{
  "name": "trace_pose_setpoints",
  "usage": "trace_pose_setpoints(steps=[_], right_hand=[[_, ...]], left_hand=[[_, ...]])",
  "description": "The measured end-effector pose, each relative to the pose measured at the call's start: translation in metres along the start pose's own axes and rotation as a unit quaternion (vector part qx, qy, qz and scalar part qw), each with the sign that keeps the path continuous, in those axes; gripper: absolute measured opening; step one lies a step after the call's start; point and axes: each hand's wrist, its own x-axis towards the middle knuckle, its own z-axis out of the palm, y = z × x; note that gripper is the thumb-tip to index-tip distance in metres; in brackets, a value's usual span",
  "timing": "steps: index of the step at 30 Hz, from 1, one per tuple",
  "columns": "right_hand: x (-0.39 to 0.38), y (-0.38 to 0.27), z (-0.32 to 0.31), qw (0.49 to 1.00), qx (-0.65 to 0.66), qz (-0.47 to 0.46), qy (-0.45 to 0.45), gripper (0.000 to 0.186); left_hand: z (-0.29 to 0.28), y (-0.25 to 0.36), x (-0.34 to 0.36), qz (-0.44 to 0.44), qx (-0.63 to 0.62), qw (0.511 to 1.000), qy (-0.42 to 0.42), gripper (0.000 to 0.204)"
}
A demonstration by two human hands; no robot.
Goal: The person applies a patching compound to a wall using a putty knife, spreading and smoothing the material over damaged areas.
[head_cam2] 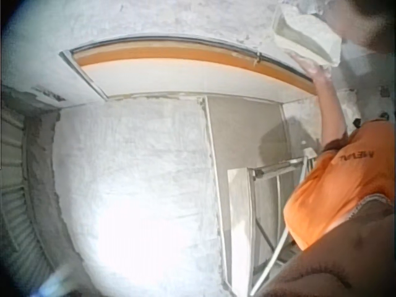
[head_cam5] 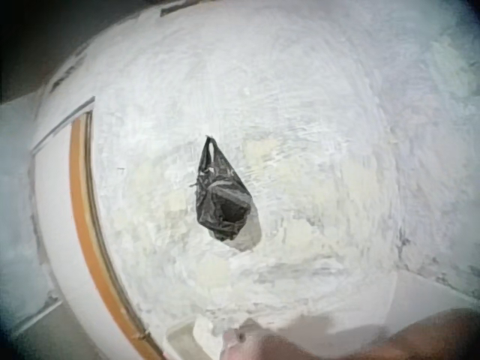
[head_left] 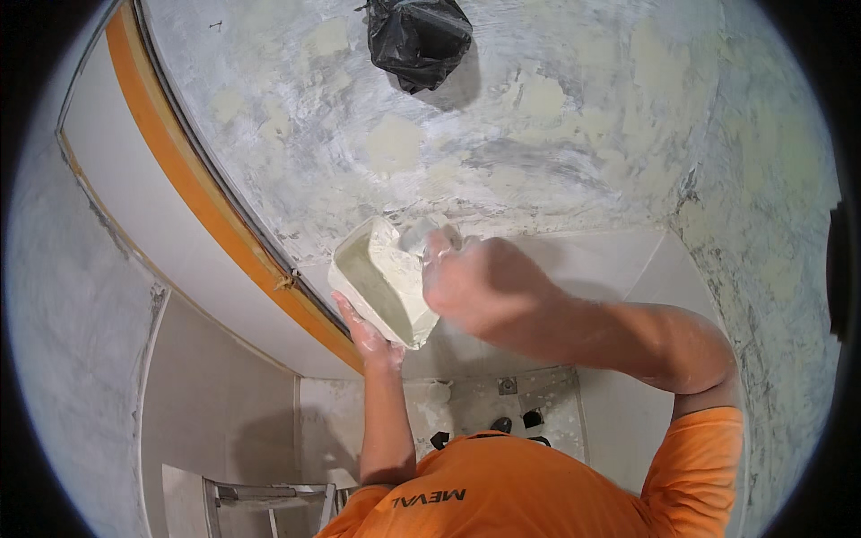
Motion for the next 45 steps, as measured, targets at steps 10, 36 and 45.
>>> trace_pose_setpoints(steps=[10,36,45], right_hand=[[-0.015,-0.006,0.017,0.986,0.057,-0.150,0.045,0.005],[-0.035,0.064,-0.012,0.932,0.271,-0.006,-0.241,0.025],[-0.075,0.093,-0.056,0.954,0.241,0.168,-0.067,0.027]], left_hand=[[-0.013,-0.010,0.003,0.028,-0.023,0.999,0.002,0.085],[-0.013,-0.045,-0.016,-0.040,-0.026,0.998,0.033,0.078],[0.017,-0.026,-0.013,-0.051,-0.108,0.993,-0.006,0.078]])
